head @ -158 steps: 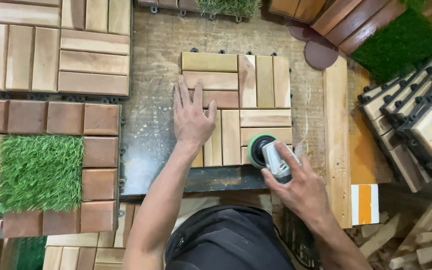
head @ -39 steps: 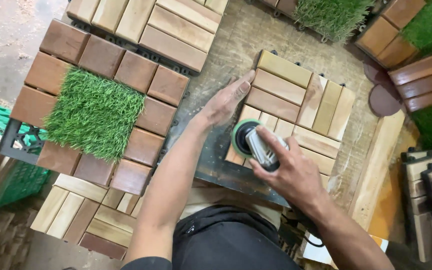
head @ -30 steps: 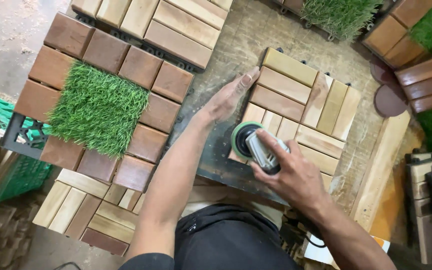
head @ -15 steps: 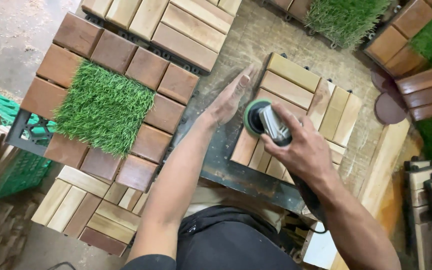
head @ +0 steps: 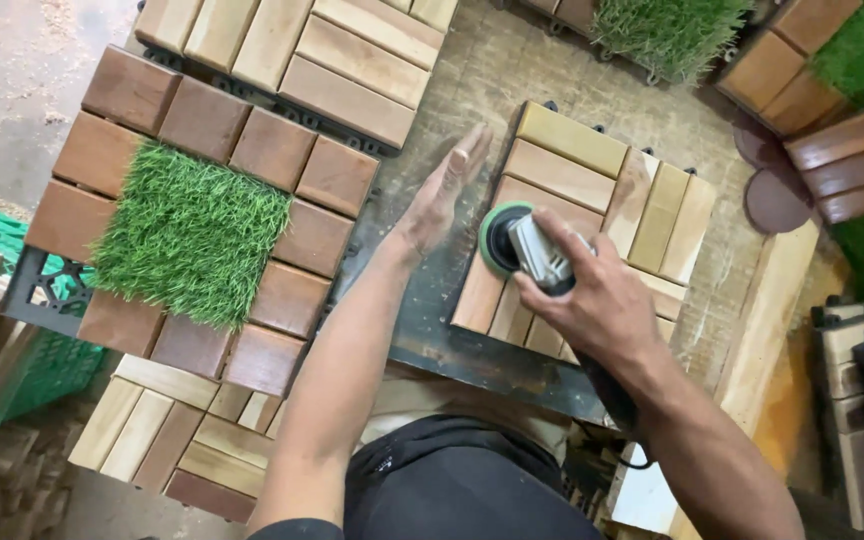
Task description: Using a handheld angle grinder with a sanding disc to smooth the surface of interlocking wooden deck tiles on a workbench.
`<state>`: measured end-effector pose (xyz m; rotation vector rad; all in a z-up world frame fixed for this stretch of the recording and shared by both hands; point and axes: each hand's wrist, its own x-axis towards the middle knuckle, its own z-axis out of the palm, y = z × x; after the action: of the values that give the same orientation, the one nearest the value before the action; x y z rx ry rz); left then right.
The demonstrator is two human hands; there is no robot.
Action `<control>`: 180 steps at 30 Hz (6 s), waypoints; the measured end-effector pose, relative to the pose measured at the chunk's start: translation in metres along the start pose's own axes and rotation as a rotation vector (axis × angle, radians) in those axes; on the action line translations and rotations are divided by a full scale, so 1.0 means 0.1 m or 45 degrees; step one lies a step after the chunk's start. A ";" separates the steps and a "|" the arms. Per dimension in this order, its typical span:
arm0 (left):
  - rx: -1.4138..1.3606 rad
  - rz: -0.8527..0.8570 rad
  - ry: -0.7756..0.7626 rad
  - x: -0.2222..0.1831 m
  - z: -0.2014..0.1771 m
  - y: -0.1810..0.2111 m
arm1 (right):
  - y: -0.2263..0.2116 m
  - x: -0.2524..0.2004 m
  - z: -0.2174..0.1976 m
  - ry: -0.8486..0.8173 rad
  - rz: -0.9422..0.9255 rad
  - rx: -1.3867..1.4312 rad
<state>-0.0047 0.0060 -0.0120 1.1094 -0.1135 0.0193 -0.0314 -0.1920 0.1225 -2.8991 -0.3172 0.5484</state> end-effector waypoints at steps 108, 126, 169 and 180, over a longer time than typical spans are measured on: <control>1.052 -0.369 -0.109 -1.08 0.36 0.41 | 0.45 -0.77 0.22 -0.080 0.050 -0.093; 1.020 -0.319 -0.128 -1.09 0.34 0.41 | 0.27 -0.17 -0.02 -0.005 0.074 0.021; 1.927 -0.031 0.180 0.07 0.80 -0.53 | 1.15 -0.01 -0.33 0.184 0.389 0.157; 1.855 0.135 0.279 0.08 0.78 -0.54 | 1.40 0.81 -0.64 0.320 0.632 0.232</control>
<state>0.0011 -0.0884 -0.0250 2.5410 0.0683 0.3639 0.0913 -0.3161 0.1245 -2.8127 0.4722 0.2502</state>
